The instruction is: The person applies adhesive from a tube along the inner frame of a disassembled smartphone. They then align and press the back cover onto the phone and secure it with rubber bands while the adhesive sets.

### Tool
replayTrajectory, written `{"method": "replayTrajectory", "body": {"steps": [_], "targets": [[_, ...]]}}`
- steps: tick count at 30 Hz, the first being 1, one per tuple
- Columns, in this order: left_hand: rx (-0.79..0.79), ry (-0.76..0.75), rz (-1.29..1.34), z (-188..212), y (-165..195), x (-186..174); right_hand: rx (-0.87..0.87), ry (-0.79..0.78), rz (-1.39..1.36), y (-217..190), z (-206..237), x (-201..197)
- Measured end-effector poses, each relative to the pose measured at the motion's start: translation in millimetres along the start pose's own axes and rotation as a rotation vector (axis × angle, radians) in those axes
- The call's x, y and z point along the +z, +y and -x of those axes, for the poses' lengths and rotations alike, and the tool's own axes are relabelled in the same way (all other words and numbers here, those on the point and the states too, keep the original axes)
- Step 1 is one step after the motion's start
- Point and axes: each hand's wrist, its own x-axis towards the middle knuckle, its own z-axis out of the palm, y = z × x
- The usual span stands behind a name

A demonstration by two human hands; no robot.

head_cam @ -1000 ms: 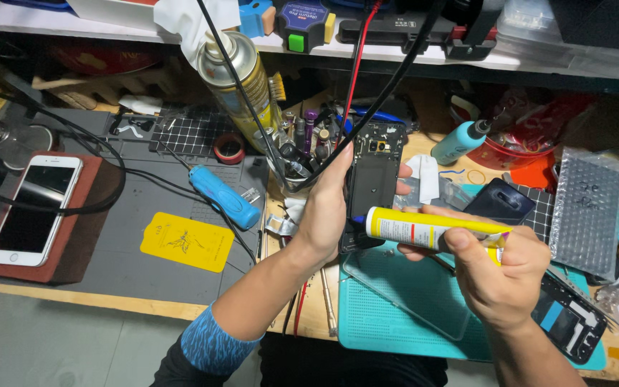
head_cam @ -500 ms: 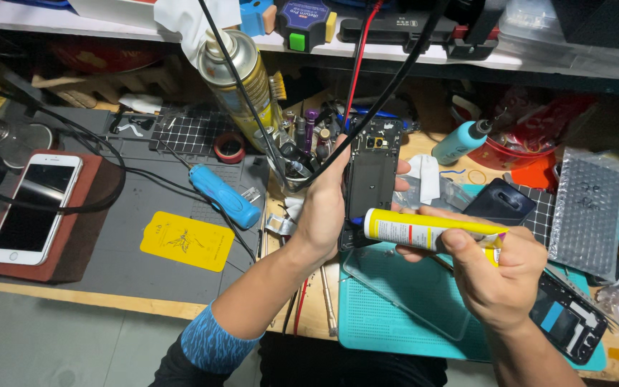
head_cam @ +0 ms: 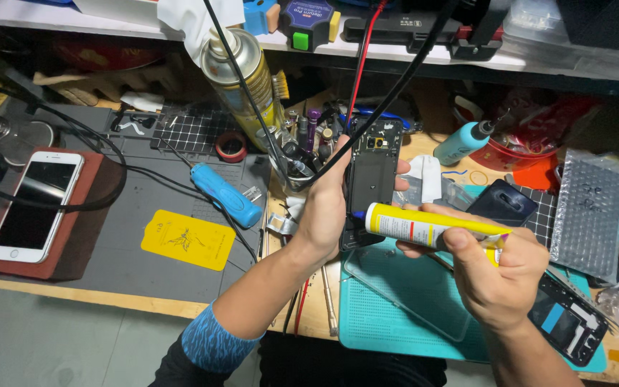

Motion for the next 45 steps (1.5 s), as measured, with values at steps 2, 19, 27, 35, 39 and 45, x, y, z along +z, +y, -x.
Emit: {"method": "replayTrajectory", "body": {"steps": [2,19,27,35,39,45], "targets": [[0.009,0.015,0.000,-0.4,-0.5,0.0,0.002,-0.004,0.013,-0.5,-0.2,0.2],[0.064,0.019,-0.022,-3.1,0.8,-2.1,-0.002,-0.028,0.009,-0.9,-0.8,-0.2],[0.068,0.012,-0.002,-3.5,0.7,-2.7,0.003,-0.029,-0.022,0.7,0.0,1.3],[0.098,0.010,0.003,-3.0,1.5,-2.5,-0.003,-0.036,-0.010,0.5,0.2,1.8],[0.104,0.009,0.004,-2.9,2.0,-2.8,-0.004,-0.035,-0.002,0.5,0.1,2.3],[0.101,0.025,0.031,-3.5,1.8,-3.4,-0.018,-0.040,0.028,-0.2,0.7,2.3]]}}
